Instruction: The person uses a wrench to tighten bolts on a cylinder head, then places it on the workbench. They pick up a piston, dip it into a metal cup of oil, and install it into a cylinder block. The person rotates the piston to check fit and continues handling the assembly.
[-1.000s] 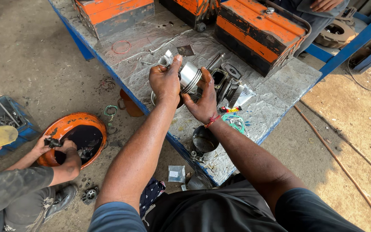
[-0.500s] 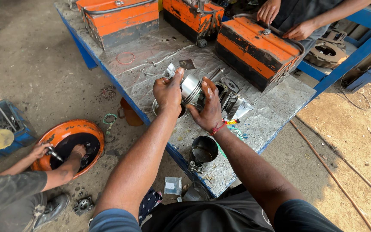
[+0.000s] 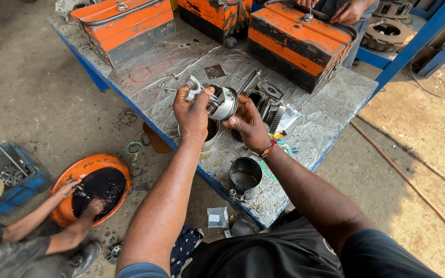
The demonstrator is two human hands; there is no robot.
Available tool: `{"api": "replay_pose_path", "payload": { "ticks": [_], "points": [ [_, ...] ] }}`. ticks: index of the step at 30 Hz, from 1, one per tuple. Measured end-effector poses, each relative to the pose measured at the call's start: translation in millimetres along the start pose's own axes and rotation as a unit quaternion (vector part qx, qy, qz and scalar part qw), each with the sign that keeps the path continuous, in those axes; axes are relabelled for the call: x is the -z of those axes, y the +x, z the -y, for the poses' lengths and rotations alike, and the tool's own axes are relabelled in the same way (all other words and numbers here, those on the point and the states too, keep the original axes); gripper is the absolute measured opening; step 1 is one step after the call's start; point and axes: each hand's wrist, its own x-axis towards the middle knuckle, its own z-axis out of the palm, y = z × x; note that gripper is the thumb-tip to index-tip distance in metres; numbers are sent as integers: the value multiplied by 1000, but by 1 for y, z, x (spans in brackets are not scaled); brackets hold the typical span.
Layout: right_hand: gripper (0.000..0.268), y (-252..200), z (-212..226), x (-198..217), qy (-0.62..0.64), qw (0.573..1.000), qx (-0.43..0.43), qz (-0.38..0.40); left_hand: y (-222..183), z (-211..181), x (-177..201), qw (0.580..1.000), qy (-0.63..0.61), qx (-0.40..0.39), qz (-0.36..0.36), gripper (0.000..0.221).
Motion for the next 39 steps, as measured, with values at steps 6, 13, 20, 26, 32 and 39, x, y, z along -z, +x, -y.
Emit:
{"api": "replay_pose_path", "payload": {
  "ticks": [6,13,20,26,32,39],
  "points": [
    [87,-1,6,2,3,999,-12,30,4,7,-3,999,-14,5,-29,20],
    [95,-4,16,0,-7,998,-5,59,3,15,-7,995,61,34,-73,17],
    [92,-1,8,3,22,998,33,58,0,16,-11,993,42,75,-82,21],
    [91,1,8,-2,48,997,35,45,-2,7,-19,991,59,78,-91,23],
    [99,1,3,-5,28,998,41,50,-5,3,-19,990,67,79,-93,23],
    [105,-1,10,-10,-25,997,52,53,-6,-2,-22,987,70,88,-111,20]
  ]
}}
